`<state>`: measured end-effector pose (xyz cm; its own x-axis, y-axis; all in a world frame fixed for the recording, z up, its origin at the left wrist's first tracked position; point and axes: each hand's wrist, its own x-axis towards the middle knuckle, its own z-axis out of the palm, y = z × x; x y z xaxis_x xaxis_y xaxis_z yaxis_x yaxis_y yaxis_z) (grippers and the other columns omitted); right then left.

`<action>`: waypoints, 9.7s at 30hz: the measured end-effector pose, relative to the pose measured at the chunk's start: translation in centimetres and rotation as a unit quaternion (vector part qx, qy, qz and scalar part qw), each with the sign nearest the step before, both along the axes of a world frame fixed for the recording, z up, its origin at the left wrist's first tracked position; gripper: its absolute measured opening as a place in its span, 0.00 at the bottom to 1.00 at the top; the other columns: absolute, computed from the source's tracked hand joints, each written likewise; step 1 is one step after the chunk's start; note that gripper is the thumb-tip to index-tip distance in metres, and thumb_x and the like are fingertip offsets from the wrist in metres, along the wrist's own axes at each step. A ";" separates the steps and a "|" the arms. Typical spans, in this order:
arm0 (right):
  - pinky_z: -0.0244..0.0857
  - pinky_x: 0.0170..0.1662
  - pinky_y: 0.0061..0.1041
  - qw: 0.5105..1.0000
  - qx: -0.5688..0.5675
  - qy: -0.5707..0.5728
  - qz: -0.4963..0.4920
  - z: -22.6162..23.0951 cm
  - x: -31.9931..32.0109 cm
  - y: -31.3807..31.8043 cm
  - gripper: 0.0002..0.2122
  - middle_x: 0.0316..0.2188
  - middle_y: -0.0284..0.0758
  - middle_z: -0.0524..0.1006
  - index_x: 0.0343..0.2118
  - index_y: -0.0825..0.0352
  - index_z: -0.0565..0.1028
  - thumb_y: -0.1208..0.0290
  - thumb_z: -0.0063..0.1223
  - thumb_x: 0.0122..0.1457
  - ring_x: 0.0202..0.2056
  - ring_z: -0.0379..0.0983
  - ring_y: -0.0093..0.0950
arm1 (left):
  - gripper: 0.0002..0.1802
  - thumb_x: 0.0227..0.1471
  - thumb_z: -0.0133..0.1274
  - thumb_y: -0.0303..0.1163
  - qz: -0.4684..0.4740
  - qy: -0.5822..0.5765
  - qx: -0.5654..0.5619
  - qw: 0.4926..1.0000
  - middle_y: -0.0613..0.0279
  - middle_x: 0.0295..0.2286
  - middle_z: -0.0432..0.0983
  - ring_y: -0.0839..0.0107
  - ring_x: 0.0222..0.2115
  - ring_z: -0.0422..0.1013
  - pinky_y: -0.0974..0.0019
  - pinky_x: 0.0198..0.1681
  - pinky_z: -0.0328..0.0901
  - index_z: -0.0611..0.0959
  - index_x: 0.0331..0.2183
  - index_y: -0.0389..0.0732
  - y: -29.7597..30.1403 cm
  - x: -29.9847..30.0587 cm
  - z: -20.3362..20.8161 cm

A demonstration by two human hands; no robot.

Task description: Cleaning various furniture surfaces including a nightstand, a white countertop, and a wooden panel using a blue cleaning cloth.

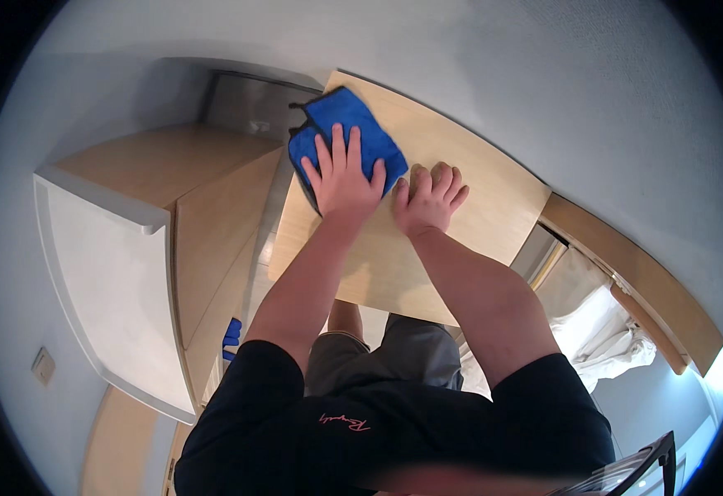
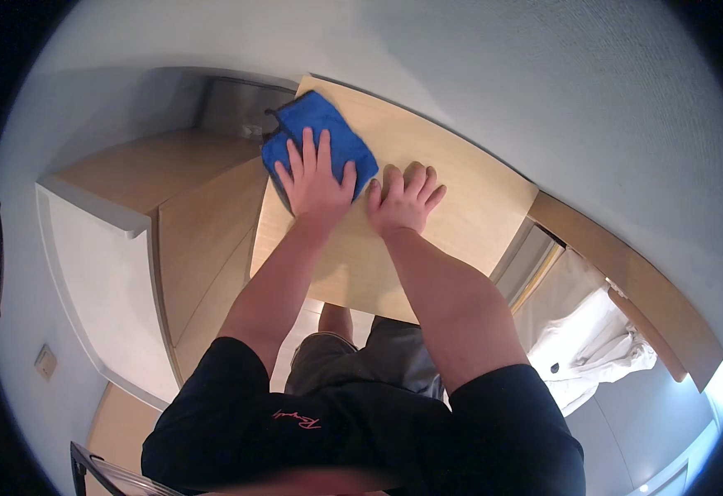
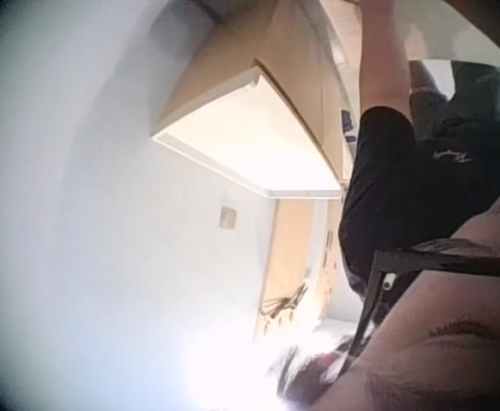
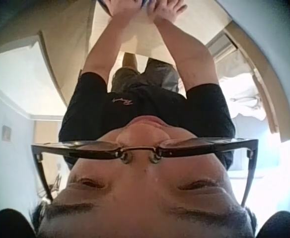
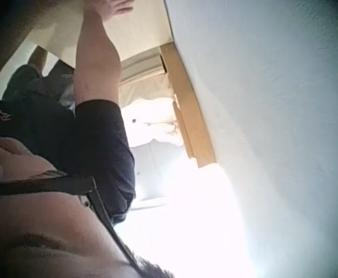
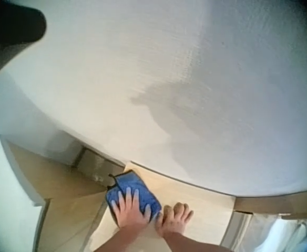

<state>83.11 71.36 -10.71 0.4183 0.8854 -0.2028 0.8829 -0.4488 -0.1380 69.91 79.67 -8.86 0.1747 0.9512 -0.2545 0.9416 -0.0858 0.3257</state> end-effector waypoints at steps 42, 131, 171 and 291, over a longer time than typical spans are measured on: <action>0.33 0.68 0.62 0.999 0.049 0.004 0.012 -0.3 -0.5 0.1 0.21 0.64 0.44 0.58 0.54 0.55 0.71 0.48 0.46 0.64 0.68 0.44 0.49 | 0.45 0.59 0.52 0.54 0.075 0.048 -0.070 0.994 0.53 0.72 0.47 0.40 0.72 0.40 0.31 0.70 0.31 0.59 0.70 0.49 -14.0 -8.1 0.2; 0.41 0.70 0.57 0.949 0.093 0.083 0.290 1.7 -4.4 -4.9 0.31 0.67 0.47 0.62 0.59 0.66 0.69 0.51 0.57 0.57 0.70 0.50 0.48 | 0.22 0.66 0.46 0.47 0.229 0.042 -0.064 0.971 0.49 0.50 0.74 0.45 0.49 0.74 0.42 0.51 0.69 0.77 0.52 0.41 -27.4 -11.9 5.2; 0.68 0.55 0.27 0.678 -0.213 0.625 0.323 28.6 -37.6 -21.1 0.20 0.47 0.32 0.78 0.55 0.67 0.74 0.68 0.63 0.63 0.48 0.74 0.22 | 0.22 0.56 0.64 0.35 0.449 -0.378 0.202 0.784 0.50 0.41 0.82 0.63 0.43 0.78 0.62 0.46 0.72 0.82 0.49 0.33 -42.5 -37.0 22.3; 0.36 0.73 0.50 0.831 0.088 0.068 0.546 19.7 -49.0 23.7 0.39 0.72 0.46 0.54 0.69 0.58 0.64 0.37 0.52 0.60 0.73 0.42 0.50 | 0.41 0.60 0.48 0.51 0.364 0.035 0.057 0.929 0.56 0.71 0.50 0.47 0.72 0.44 0.33 0.70 0.38 0.61 0.69 0.46 -1.9 -46.0 17.6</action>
<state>34.06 95.08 9.00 -0.6690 0.7432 -0.0095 0.7217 0.6464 -0.2475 23.86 77.73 8.71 -0.5386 0.8323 -0.1311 0.7823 0.5518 0.2890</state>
